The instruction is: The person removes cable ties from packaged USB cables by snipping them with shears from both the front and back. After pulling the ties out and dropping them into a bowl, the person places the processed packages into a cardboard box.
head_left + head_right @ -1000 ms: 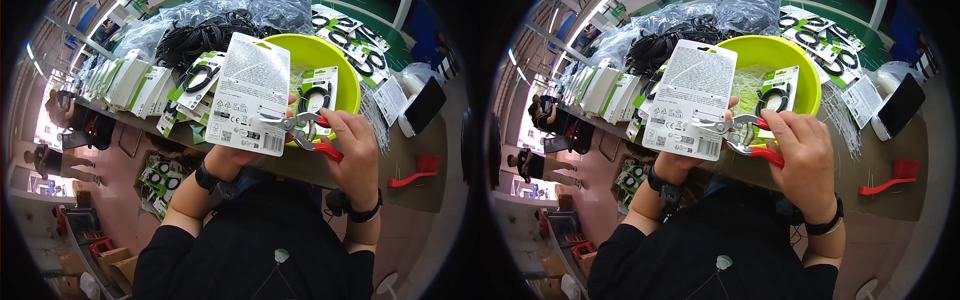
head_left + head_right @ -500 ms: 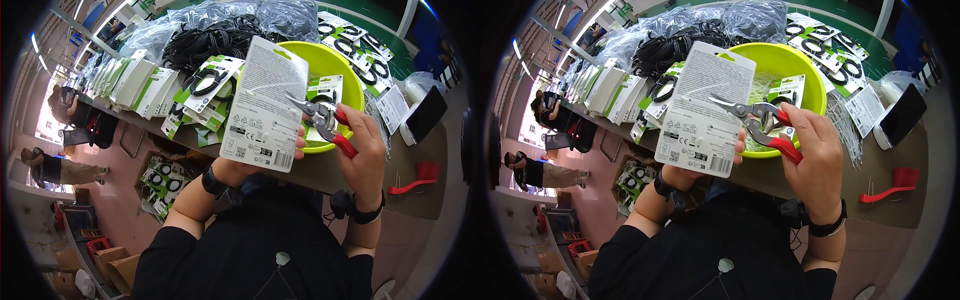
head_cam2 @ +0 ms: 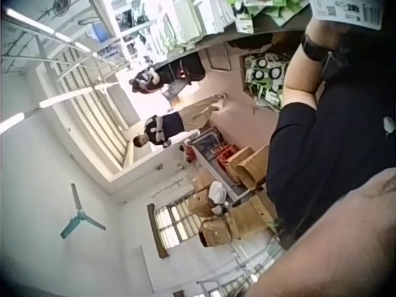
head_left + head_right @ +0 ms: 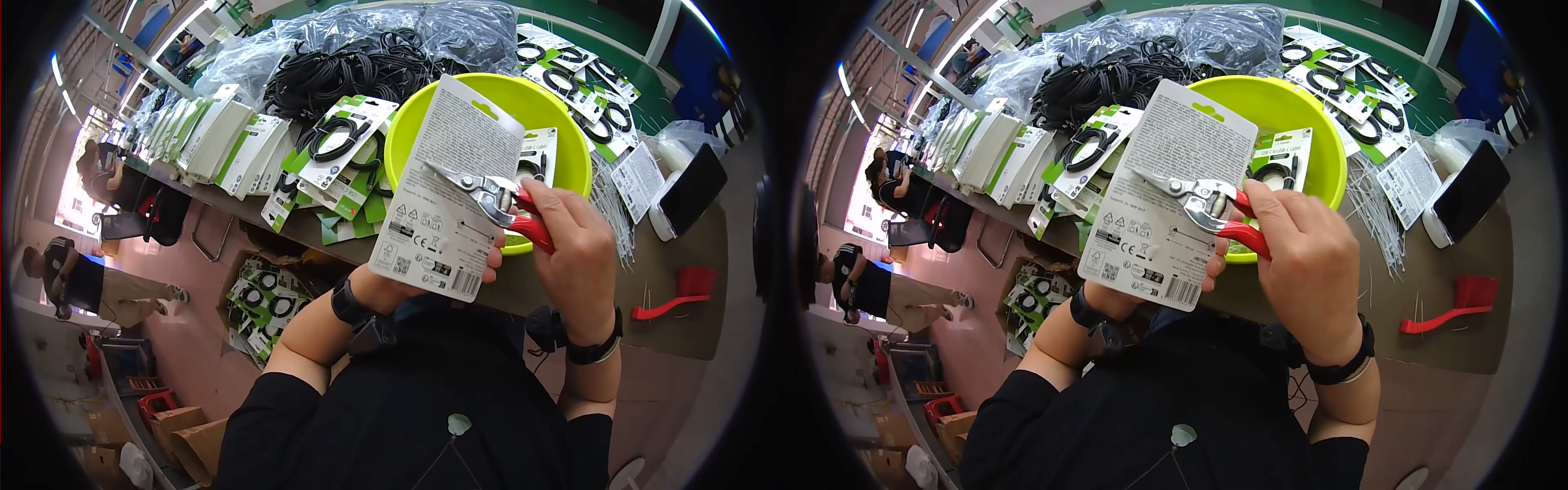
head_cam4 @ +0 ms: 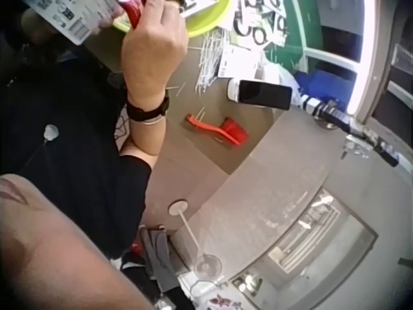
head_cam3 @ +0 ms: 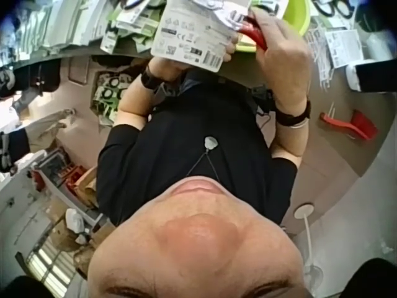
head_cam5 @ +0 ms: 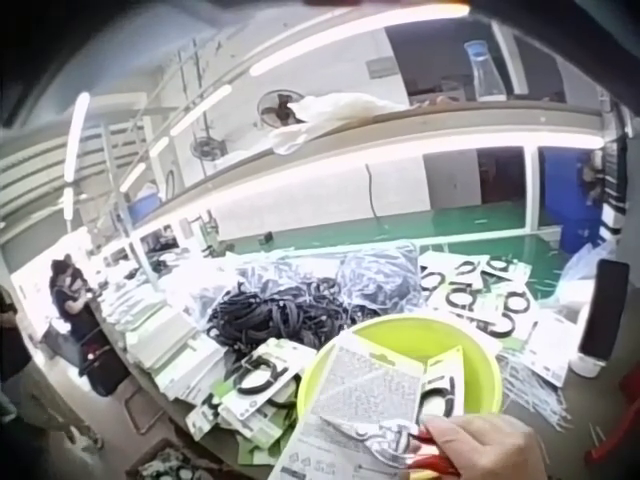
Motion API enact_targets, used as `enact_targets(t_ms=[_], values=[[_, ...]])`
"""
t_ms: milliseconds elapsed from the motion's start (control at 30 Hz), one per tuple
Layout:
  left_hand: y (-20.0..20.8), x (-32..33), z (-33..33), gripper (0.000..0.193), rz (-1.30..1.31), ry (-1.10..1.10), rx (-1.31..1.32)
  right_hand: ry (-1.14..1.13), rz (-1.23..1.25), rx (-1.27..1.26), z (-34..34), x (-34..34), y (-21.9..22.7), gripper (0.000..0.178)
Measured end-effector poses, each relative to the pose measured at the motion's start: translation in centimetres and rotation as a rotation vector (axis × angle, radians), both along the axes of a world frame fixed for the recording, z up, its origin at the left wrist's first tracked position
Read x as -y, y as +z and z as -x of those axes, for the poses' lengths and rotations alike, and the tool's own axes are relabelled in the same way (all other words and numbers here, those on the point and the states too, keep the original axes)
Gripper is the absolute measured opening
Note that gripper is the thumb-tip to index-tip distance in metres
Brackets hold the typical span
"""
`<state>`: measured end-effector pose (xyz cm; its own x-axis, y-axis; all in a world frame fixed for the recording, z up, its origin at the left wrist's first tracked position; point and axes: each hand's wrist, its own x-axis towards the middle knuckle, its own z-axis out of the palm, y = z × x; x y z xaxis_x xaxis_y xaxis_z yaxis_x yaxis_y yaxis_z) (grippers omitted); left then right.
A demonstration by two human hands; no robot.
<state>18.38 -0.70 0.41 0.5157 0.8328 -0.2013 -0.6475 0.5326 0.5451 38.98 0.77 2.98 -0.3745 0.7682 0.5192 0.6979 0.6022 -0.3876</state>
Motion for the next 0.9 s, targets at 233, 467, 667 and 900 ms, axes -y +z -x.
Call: enact_targets(t_ms=[233,467,667,900], values=[[-2.5,-2.4,1.3,0.059,-0.098,-0.159,0.688,0.119,0.42,-0.576,-2.0,-0.4,-0.7,0.038],[2.4,-2.3,2.5,0.033,-0.393,0.487,-0.376,0.001,0.189,-0.222,-2.8,0.8,0.8,0.041],[2.7,-2.0,2.4,0.03,-0.581,0.56,-0.607,-0.055,-0.038,0.1,-1.8,1.1,0.3,0.048],[2.3,-1.8,2.4,0.03,-0.884,0.61,-0.986,-0.111,-0.116,0.242,-0.8,1.7,1.3,0.046]])
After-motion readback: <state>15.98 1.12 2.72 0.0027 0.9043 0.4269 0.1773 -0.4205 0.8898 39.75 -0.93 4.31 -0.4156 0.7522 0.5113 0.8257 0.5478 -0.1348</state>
